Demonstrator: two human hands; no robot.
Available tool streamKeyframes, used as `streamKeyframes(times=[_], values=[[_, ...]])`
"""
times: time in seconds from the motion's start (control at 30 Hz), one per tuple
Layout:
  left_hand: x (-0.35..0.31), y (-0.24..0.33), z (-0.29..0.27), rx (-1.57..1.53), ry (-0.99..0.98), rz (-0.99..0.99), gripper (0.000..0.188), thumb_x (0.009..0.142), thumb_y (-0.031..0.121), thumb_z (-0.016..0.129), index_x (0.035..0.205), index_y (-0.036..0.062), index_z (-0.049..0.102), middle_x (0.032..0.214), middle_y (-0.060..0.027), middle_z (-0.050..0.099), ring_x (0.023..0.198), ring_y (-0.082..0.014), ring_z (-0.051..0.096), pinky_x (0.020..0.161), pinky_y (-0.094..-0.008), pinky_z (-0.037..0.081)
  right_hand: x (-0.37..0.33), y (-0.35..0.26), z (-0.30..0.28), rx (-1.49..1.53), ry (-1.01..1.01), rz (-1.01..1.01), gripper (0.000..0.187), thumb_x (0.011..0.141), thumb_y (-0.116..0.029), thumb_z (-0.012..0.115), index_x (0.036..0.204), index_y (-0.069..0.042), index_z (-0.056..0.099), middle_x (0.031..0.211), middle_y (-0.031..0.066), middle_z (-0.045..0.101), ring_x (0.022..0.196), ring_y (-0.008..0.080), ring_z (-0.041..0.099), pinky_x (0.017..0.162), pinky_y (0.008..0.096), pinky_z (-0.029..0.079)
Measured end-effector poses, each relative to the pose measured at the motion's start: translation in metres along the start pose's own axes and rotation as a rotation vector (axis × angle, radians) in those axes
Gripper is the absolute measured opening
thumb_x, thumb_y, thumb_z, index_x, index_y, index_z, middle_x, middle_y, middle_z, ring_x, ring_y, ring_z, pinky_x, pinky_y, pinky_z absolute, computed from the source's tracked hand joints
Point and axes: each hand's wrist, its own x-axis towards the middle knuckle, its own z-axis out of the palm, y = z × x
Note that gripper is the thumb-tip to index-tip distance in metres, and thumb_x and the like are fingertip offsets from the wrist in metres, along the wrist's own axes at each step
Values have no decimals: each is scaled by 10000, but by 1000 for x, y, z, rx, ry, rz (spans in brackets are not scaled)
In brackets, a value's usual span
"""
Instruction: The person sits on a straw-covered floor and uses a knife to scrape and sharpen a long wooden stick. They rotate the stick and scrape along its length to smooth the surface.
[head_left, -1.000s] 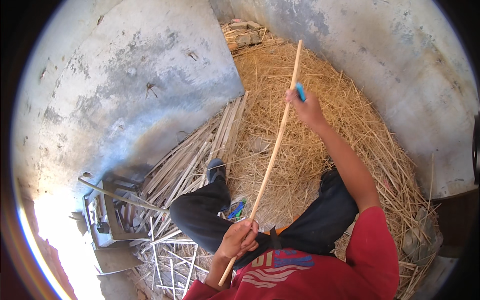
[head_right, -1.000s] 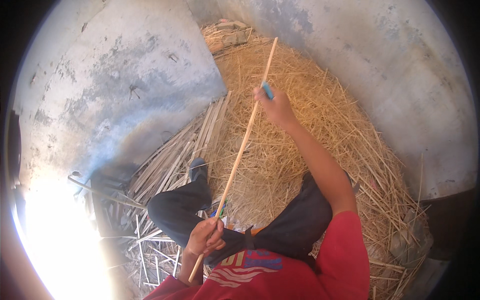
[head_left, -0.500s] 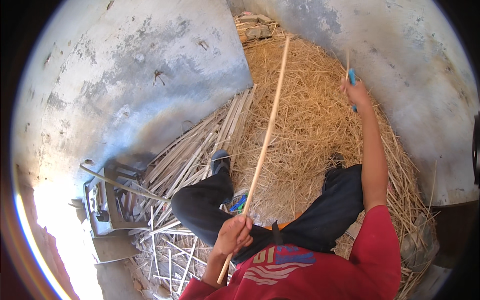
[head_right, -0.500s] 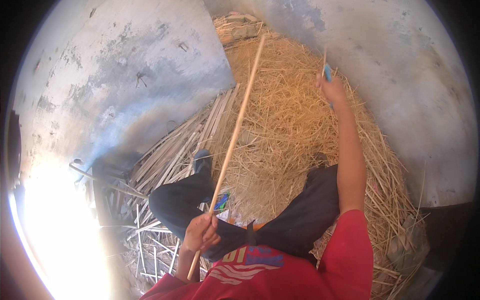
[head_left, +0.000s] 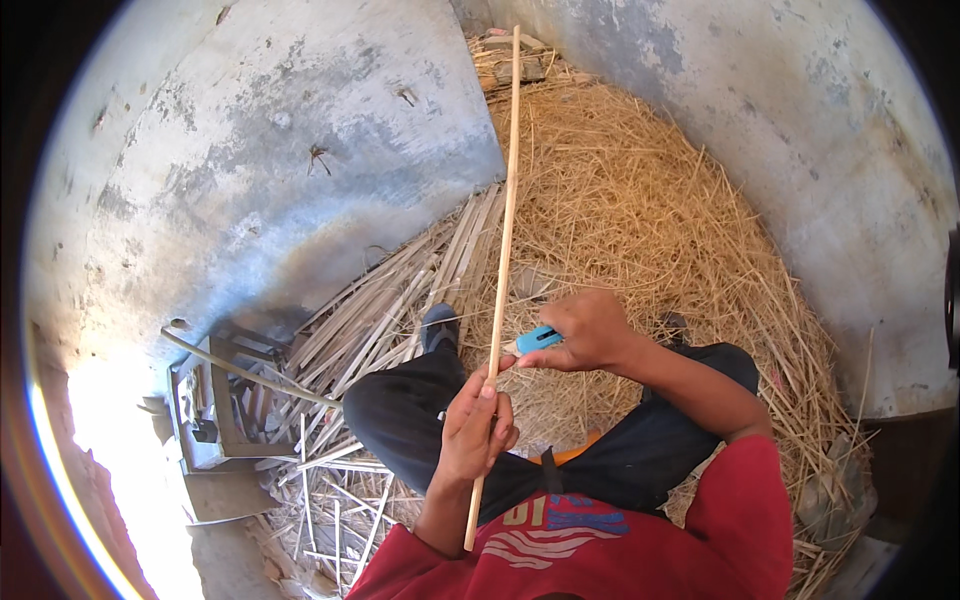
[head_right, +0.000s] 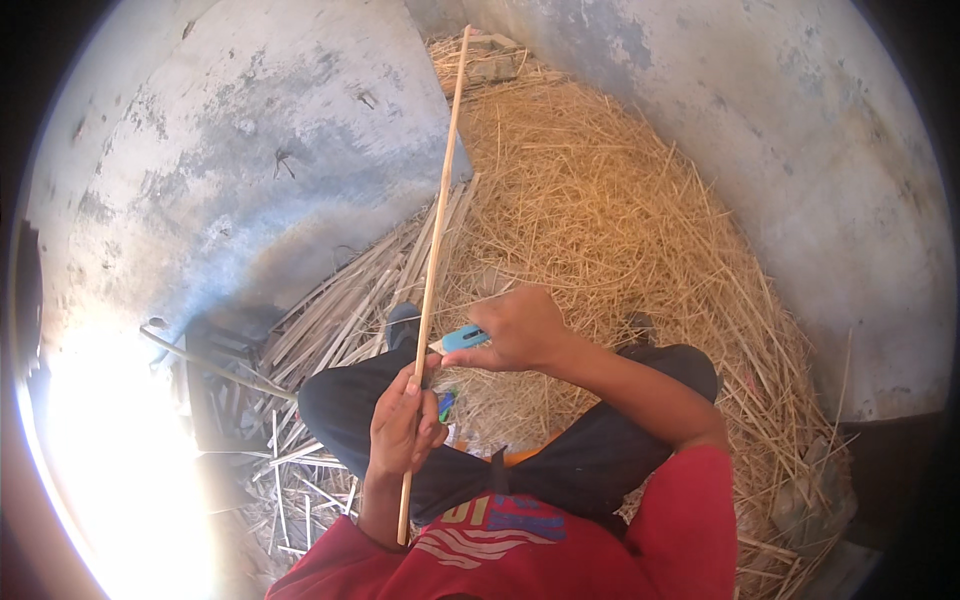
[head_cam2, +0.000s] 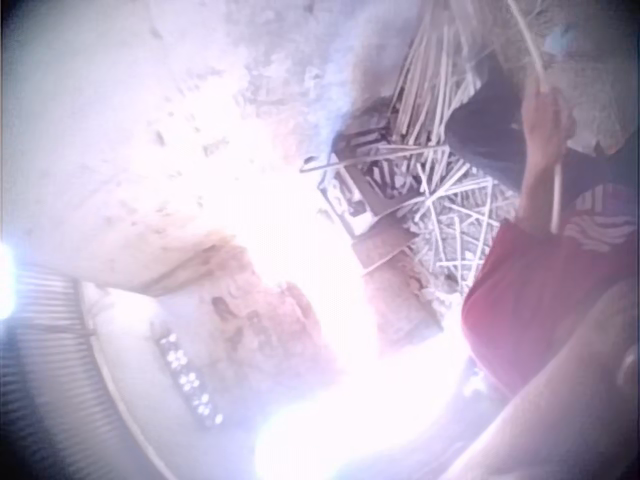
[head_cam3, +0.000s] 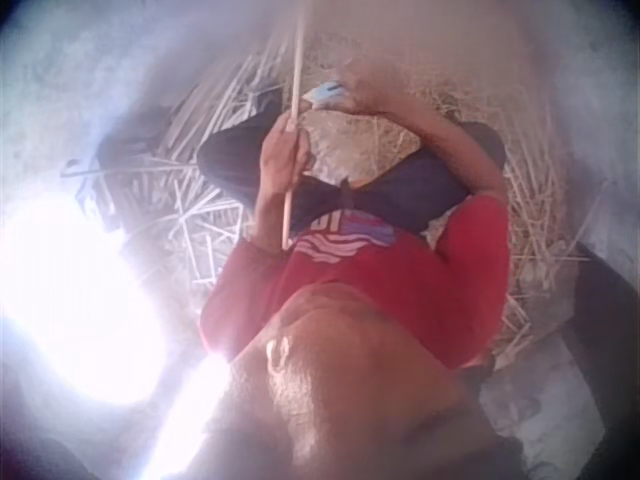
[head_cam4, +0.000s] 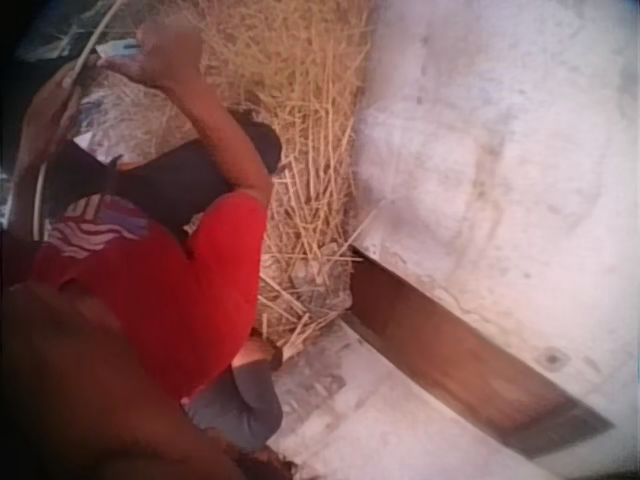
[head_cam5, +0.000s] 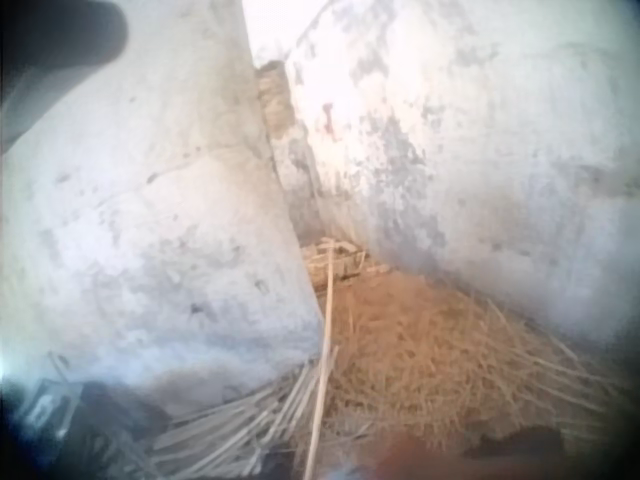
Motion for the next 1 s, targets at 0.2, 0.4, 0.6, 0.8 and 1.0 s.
streamKeyframes(times=[0.2, 0.4, 0.6, 0.8, 1.0], values=[[-2, -5, 9, -7, 23, 24, 418, 1028, 247, 356, 1372, 8, 355, 540, 26, 335, 356, -47, 257, 392, -206, 276, 2, 1, 6, 47, 96, -69, 662, 671, -741, 619, 536, -120, 434, 470, 47, 437, 419, 253, 496, 416, 369, 367], [-1, -4, 8, -1, 42, 29, 420, 1021, 244, 381, 1372, 13, 369, 539, 42, 315, 384, -34, 252, 410, -204, 273, 0, -3, 3, 71, 79, -83, 664, 669, -751, 611, 529, -127, 431, 471, 46, 431, 416, 255, 491, 416, 370, 364], [-5, -6, 16, 82, 25, 33, 430, 1013, 202, 406, 1389, 1, 343, 564, 61, 340, 430, -14, 278, 426, -193, 270, 1, 6, 13, 10, 96, 11, 651, 671, -747, 613, 533, -132, 451, 479, 45, 453, 422, 256, 503, 420, 365, 373], [-4, -8, 14, 124, 40, 43, 458, 1008, 190, 414, 1410, -9, 317, 585, 71, 358, 436, -5, 281, 426, -183, 261, -10, -13, 25, 76, 59, -31, 654, 671, -753, 608, 524, -135, 451, 483, 39, 465, 430, 251, 514, 423, 363, 380], [-1, -5, 11, 343, 57, 73, 429, 1012, 175, 403, 1409, 34, 323, 618, 79, 354, 484, 2, 321, 444, -176, 274, 9, 10, 16, -68, 144, -104, 686, 652, -776, 600, 521, -129, 414, 462, 23, 427, 415, 231, 498, 419, 358, 379]])
